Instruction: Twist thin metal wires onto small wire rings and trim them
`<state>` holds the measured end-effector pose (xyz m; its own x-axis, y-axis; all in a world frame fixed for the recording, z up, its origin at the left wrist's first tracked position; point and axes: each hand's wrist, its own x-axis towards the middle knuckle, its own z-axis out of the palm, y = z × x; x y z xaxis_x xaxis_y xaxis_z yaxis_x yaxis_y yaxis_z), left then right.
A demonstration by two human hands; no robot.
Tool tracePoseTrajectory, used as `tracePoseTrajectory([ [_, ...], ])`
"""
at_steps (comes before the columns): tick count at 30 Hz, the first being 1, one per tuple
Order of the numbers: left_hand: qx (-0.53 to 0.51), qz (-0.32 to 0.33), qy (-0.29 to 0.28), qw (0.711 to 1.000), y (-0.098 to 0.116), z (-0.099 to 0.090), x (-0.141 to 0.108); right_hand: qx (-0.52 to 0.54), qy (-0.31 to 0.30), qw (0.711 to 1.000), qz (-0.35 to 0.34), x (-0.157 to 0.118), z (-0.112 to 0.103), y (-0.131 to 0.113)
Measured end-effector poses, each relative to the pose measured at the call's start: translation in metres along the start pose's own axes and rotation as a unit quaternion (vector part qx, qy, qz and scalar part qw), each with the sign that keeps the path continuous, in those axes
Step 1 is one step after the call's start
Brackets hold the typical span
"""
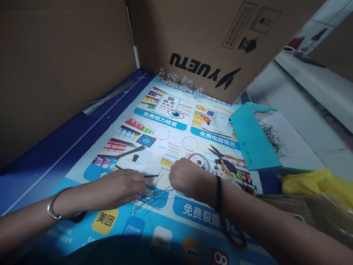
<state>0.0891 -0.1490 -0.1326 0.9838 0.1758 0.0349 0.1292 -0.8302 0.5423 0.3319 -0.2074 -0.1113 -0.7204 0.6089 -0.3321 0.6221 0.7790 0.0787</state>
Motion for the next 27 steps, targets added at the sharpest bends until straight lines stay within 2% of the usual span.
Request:
tracePoseTrajectory([
  [6,-0.054,-0.013,-0.039,0.998,0.005,-0.011,0.001,0.032,0.04,0.996,0.067,-0.015,-0.005,-0.007],
  [11,-0.012,-0.039,-0.065,0.997,0.009,-0.01,-0.001,0.094,0.05,0.992,0.072,-0.016,-0.003,-0.027],
  [21,0.079,-0.059,-0.123,0.988,0.007,-0.013,-0.013,0.004,0.014,0.999,0.052,0.004,0.006,-0.034],
  [27,0.071,-0.05,-0.106,0.991,-0.003,-0.008,-0.022,-0.004,0.012,0.998,0.059,0.014,0.012,-0.038],
])
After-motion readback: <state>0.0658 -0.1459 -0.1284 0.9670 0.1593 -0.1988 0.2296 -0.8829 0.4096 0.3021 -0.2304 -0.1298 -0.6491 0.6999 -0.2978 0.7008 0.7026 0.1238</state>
